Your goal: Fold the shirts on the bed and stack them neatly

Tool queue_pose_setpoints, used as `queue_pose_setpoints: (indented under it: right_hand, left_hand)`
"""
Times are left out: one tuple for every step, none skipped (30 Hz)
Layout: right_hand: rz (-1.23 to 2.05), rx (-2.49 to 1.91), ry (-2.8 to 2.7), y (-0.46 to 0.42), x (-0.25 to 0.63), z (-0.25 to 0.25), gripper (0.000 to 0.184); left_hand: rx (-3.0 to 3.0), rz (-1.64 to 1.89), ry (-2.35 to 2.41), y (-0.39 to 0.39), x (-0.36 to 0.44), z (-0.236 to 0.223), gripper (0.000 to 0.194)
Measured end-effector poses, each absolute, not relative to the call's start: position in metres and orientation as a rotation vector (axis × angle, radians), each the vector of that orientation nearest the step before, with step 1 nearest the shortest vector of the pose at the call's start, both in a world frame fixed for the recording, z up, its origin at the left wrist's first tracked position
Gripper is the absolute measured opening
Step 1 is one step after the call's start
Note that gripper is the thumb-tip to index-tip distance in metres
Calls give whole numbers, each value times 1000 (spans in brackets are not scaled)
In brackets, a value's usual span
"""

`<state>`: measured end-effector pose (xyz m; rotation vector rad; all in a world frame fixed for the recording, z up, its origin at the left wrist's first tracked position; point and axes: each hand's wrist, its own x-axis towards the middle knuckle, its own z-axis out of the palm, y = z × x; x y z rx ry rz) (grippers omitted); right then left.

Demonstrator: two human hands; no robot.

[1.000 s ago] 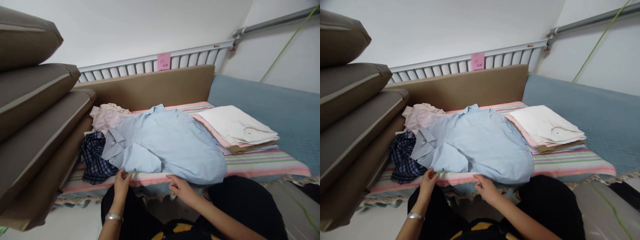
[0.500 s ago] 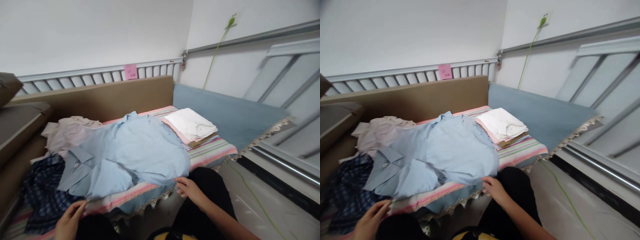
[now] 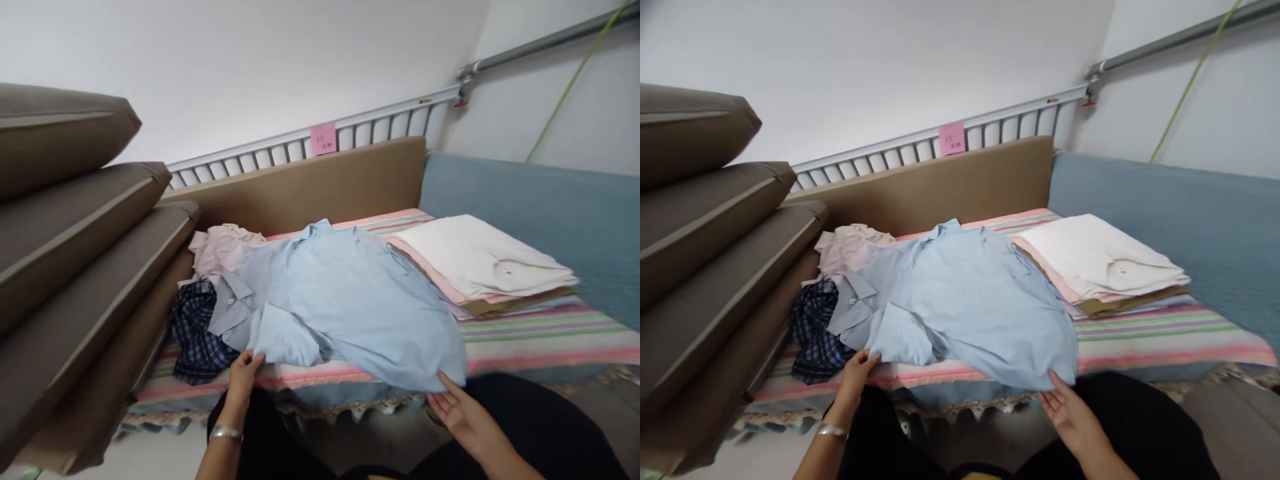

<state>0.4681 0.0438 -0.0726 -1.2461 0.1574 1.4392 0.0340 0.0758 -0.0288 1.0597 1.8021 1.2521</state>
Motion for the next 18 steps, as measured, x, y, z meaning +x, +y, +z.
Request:
queue_pose_setpoints:
  right_hand:
    - [1436,-1229,156,44,470,-71,17]
    - [1435,-1213,151,43,471,-68,20]
    - [1431,-1197,141,43,473,-65,22]
    - [1427,-1187,133,43,474,-62,23]
    - [1421,-1182,126,44,474,-58,24]
    - [1416,-1182,119,44,475,-54,24]
    - [1409,-1186,107,45,476,-50,23]
    - [1403,-1197,95,46,476,-47,22]
    - [1396,-1213,80,47,477,-44,20]
    - [1393,-1235,62,47,478,-42,19]
    - [1389,-1261,39,47,479,-40,19]
    - [1385,-1293,18,46,480,-39,19]
    - [1381,-1327,-2,46,481,-38,19]
    - [1377,-1359,-23,45,482,-37,19]
    - [1373,-1387,-48,44,483,-37,21]
    - [1371,-1413,-73,43,484,-36,22]
    - [1372,-1436,-104,42,485,-35,24]
    - [1374,-1464,-137,41,487,-34,27]
  left_hand:
    - [1073,1274,1778,72,32,-27,41]
    - [1086,1296,1757,68,31,-25,39]
    - [1097,1323,1739,64,30,-22,38]
    - [1105,1353,1722,60,29,-20,37]
    - [1110,1386,1710,57,28,-17,36]
    - [1112,1422,1701,54,28,-14,35]
    - [1112,1459,1699,51,27,-10,34]
    - [1113,1492,1703,47,27,-6,33]
    - [1122,1513,1716,42,27,-2,32]
    - [1140,1518,1741,37,26,2,31]
    - [1166,1509,1774,30,26,7,30]
    - [1201,1486,1809,22,25,11,29]
    - [1236,1458,1849,13,24,16,29]
    - [1265,1431,1893,3,23,20,30]
    - [1283,1410,1943,-8,20,25,31]
    - [1287,1399,1992,-19,17,29,34]
    - [1278,1393,2039,-30,13,34,36]
    - [1256,1396,2082,-41,8,38,39]
